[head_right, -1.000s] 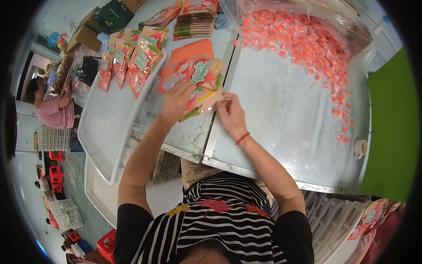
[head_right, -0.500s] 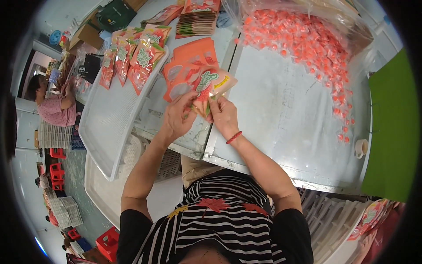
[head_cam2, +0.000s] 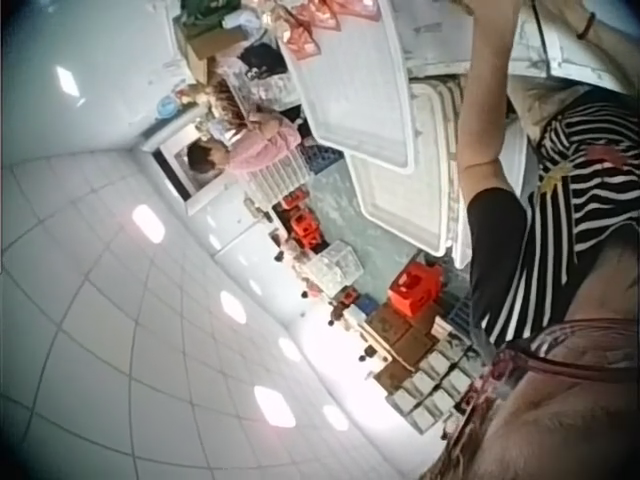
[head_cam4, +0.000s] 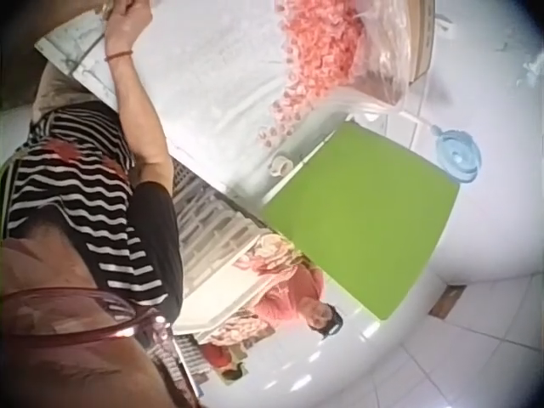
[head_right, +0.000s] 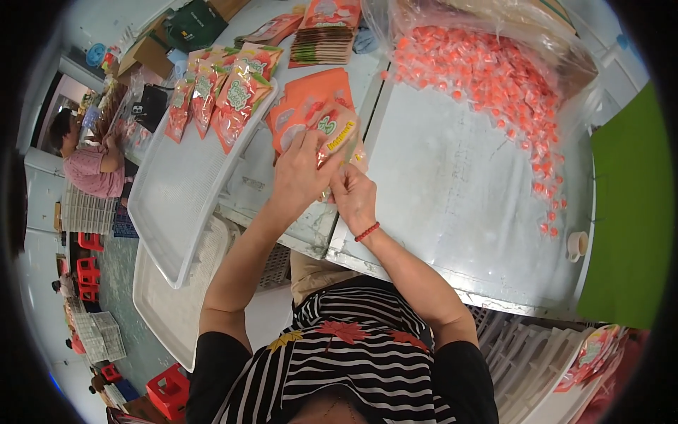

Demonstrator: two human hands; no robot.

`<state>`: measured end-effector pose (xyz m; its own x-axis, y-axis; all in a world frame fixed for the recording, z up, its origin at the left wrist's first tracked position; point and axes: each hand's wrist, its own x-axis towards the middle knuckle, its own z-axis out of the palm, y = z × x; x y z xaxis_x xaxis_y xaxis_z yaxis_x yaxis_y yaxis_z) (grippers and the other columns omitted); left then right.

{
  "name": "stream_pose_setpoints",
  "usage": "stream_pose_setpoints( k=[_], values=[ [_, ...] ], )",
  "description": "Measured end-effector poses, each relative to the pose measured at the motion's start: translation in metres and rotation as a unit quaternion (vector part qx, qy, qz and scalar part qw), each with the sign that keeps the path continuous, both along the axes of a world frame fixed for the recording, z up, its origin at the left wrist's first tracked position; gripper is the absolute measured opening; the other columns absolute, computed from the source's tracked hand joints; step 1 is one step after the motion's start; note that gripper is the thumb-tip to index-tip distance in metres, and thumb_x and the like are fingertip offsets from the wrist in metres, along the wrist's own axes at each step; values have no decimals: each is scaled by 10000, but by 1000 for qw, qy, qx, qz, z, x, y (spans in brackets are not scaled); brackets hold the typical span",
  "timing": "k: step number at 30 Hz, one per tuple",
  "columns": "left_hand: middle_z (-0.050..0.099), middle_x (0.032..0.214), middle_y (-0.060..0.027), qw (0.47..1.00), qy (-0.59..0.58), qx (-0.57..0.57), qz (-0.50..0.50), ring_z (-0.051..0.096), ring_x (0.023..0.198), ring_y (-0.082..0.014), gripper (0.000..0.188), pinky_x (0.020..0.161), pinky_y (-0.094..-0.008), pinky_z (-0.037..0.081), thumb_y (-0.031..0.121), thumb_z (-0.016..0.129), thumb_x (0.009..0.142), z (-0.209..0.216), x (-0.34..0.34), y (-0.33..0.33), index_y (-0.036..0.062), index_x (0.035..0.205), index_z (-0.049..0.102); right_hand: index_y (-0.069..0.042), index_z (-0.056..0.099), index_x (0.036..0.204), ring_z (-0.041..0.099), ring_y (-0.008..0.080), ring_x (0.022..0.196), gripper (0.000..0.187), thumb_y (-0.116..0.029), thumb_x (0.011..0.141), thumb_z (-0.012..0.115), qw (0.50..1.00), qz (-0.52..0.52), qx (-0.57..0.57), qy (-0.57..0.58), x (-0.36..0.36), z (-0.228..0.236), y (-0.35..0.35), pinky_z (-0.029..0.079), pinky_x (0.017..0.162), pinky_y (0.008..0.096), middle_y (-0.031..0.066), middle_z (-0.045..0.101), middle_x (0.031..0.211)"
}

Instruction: The person is manually counting and putting small individually wrapped candies into larger plastic bags.

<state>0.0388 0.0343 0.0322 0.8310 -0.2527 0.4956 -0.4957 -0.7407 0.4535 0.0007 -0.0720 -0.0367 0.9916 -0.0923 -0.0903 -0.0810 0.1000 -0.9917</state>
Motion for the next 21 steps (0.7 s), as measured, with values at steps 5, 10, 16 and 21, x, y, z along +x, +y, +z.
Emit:
stream_pose_setpoints(
  k=[5, 10, 16, 21],
  values=[
    [626, 828, -176, 995, -10, 97, 27, 636, 694, -359, 267, 589, -430, 517, 133, 656, 750, 1, -12, -12, 11, 971, 568, 29, 605, 877, 567, 75, 583, 85, -51, 888, 581, 989, -35, -96, -105, -2, -2, 2, 485, 526, 264, 74, 631, 683],
    [632, 722, -171, 985, 16, 162, 56, 633, 610, -356, 184, 560, -422, 520, 125, 625, 746, 4, -9, -24, 12, 882, 573, 46, 568, 834, 585, 101, 559, 154, -96, 892, 589, 957, -52, -211, -194, -4, -1, -7, 489, 535, 305, 150, 630, 684],
    [621, 675, -171, 990, -44, 133, 3, 637, 556, -324, 187, 506, -364, 516, 110, 672, 700, -7, -12, -13, 4, 787, 545, 7, 587, 855, 573, 85, 566, 146, -120, 925, 572, 997, 46, 55, -10, -5, -8, -21, 485, 548, 248, 56, 613, 643],
    [603, 663, -158, 996, 32, 84, 0, 609, 598, -355, 86, 514, -424, 474, 84, 571, 854, -8, -7, 8, 34, 792, 538, -34, 529, 958, 501, 61, 546, 116, -148, 955, 555, 984, 54, 162, -58, -7, -5, -25, 428, 498, 215, 8, 575, 698]
  ],
)
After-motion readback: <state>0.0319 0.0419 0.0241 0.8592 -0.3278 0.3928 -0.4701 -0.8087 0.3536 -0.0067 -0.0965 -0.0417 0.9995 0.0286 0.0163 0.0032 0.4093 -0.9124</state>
